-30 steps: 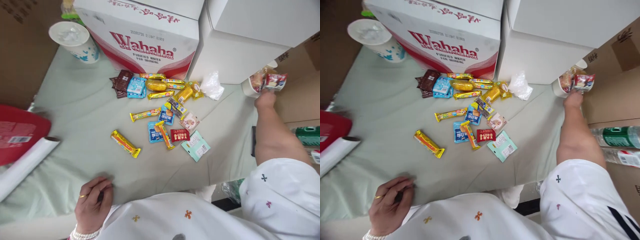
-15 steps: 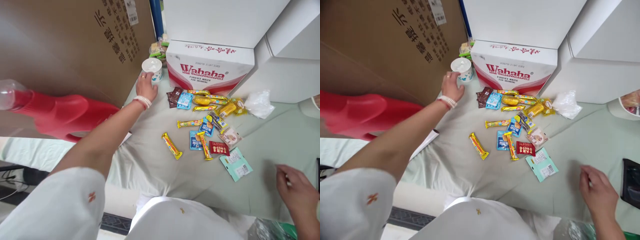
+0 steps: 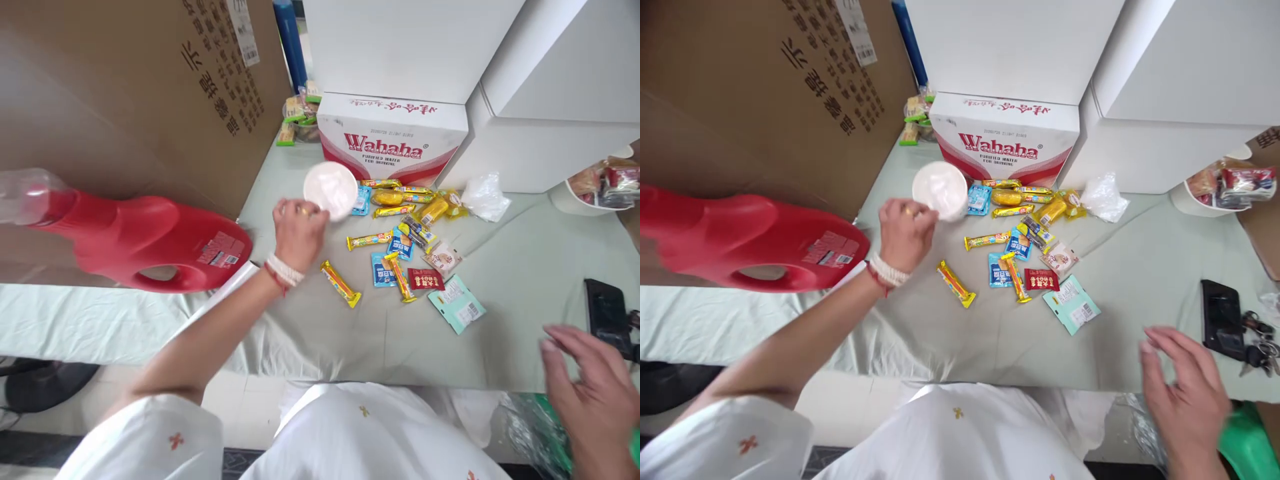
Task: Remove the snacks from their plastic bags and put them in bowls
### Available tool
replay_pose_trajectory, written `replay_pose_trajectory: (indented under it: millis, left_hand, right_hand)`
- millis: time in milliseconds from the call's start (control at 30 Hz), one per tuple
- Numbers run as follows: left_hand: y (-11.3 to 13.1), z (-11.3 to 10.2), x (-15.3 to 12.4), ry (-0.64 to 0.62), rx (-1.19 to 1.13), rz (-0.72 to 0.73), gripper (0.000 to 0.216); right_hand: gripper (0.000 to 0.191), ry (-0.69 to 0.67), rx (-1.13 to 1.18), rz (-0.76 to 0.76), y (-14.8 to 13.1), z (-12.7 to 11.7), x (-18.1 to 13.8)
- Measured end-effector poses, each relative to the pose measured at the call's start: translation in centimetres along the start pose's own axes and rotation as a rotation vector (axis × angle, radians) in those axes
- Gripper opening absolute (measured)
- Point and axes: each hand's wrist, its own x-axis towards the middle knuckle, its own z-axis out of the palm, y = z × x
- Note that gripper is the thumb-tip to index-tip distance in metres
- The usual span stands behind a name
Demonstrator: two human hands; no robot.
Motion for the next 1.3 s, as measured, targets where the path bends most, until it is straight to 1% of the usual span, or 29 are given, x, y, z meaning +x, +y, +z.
replay_pose_trajectory:
  millis: [33,67,100,133,167,200,233,300,333,367,433,533,600,667,700,767,833,900,933,967,1000,1067,1100,1133,1167,1200,1233,1267,1300]
  left_hand:
    - [2.1,-1.0,-2.4,-0.001,-0.004,0.077,0.023]
    - [4.1,-1.9,-4.7,-0.013,-0.037,0.152,0.025]
    - [6.0,-2.6,-6.9,-0.041,-0.080,0.221,0.026]
    - [7.7,-3.1,-8.8,-0.062,-0.121,0.270,0.025]
    - [9.2,-3.3,-10.5,-0.076,-0.166,0.317,0.024]
    - [10.5,-3.4,-12.0,-0.081,-0.215,0.342,0.023]
    - [11.5,-3.3,-13.1,-0.081,-0.264,0.342,0.023]
    - [12.7,-2.7,-14.8,-0.085,-0.348,0.288,0.024]
    - [13.0,-2.3,-15.3,-0.082,-0.383,0.253,0.025]
    - [13.1,-1.9,-15.7,-0.077,-0.413,0.223,0.025]
    - [12.8,-1.4,-16.2,-0.057,-0.475,0.186,0.026]
    - [12.0,-0.8,-16.5,-0.049,-0.552,0.131,0.035]
    - [11.3,-0.6,-16.6,-0.062,-0.588,0.102,0.045]
    - [10.8,-0.5,-16.6,-0.078,-0.628,0.086,0.050]
    - [10.6,-0.5,-16.6,-0.089,-0.646,0.086,0.050]
    - [10.3,-0.6,-16.4,-0.111,-0.670,0.109,0.039]
    - [10.4,-0.7,-16.2,-0.117,-0.684,0.160,0.025]
    - [10.6,-0.9,-15.8,-0.109,-0.701,0.185,0.020]
    - [10.8,-1.0,-15.6,-0.107,-0.713,0.187,0.020]
    - [11.0,-1.1,-15.4,-0.109,-0.722,0.185,0.020]
    - [11.2,-1.3,-15.2,-0.114,-0.728,0.186,0.021]
    - [11.5,-1.6,-14.9,-0.121,-0.733,0.199,0.021]
    - [11.6,-1.8,-14.9,-0.124,-0.734,0.200,0.020]
    - [11.7,-2.0,-14.8,-0.128,-0.737,0.194,0.019]
    - [11.8,-2.1,-14.8,-0.133,-0.745,0.183,0.019]
    - [11.9,-2.2,-14.7,-0.139,-0.757,0.168,0.018]
    - [12.0,-2.3,-14.7,-0.148,-0.774,0.153,0.018]
    - [12.2,-2.3,-14.5,-0.157,-0.793,0.146,0.017]
    - [12.4,-2.2,-14.4,-0.168,-0.815,0.150,0.017]
  right_hand:
    - [0.065,0.042,0.130,-0.096,-3.0,0.3,1.4]
    - [0.066,0.041,0.243,-0.239,-5.9,0.7,2.7]
    - [0.067,0.003,0.348,-0.400,-8.7,1.3,3.8]
    - [0.063,-0.094,0.427,-0.583,-11.2,2.1,4.7]
    - [0.054,-0.233,0.463,-0.740,-13.5,2.9,5.3]
    - [0.046,-0.399,0.438,-0.853,-15.5,3.9,5.6]
    - [0.040,-0.580,0.362,-0.925,-17.2,4.9,5.7]
    - [0.035,-0.879,0.150,-0.956,-19.7,6.7,5.6]
    - [0.035,-0.982,0.048,-0.929,-20.6,7.5,5.4]
    - [0.036,-1.050,-0.031,-0.896,-21.3,8.1,5.2]
    - [0.037,-1.107,-0.105,-0.832,-22.0,8.7,5.0]
    - [0.032,-1.144,-0.053,-0.775,-21.8,8.3,5.0]
    - [0.029,-1.118,0.090,-0.697,-20.7,7.3,4.9]
    - [0.030,-1.011,0.362,-0.587,-18.9,5.7,4.6]
    - [0.031,-0.922,0.525,-0.510,-17.9,5.0,4.7]
    - [0.033,-0.688,0.795,-0.301,-15.5,4.0,5.7]
    - [0.035,-0.386,0.908,-0.043,-12.8,4.3,8.7]
    - [0.040,-0.084,0.889,0.187,-10.2,5.9,13.7]
    - [0.043,0.005,0.859,0.274,-9.0,7.1,16.7]
    - [0.046,0.046,0.831,0.343,-7.9,8.3,19.7]
    - [0.049,0.039,0.807,0.407,-6.8,9.5,22.6]
    - [0.062,-0.132,0.763,0.533,-5.3,10.9,27.0]
    - [0.066,-0.194,0.722,0.557,-4.8,11.1,28.1]
    - [0.068,-0.218,0.668,0.544,-4.5,10.8,28.3]
    - [0.065,-0.197,0.608,0.485,-4.5,10.0,27.7]
    - [0.060,-0.146,0.551,0.382,-4.6,9.0,26.1]
    - [0.053,-0.090,0.500,0.238,-5.0,7.8,23.7]
    - [0.046,-0.069,0.476,0.071,-5.5,6.6,20.7]
    - [0.042,-0.099,0.474,-0.108,-6.1,5.4,17.3]
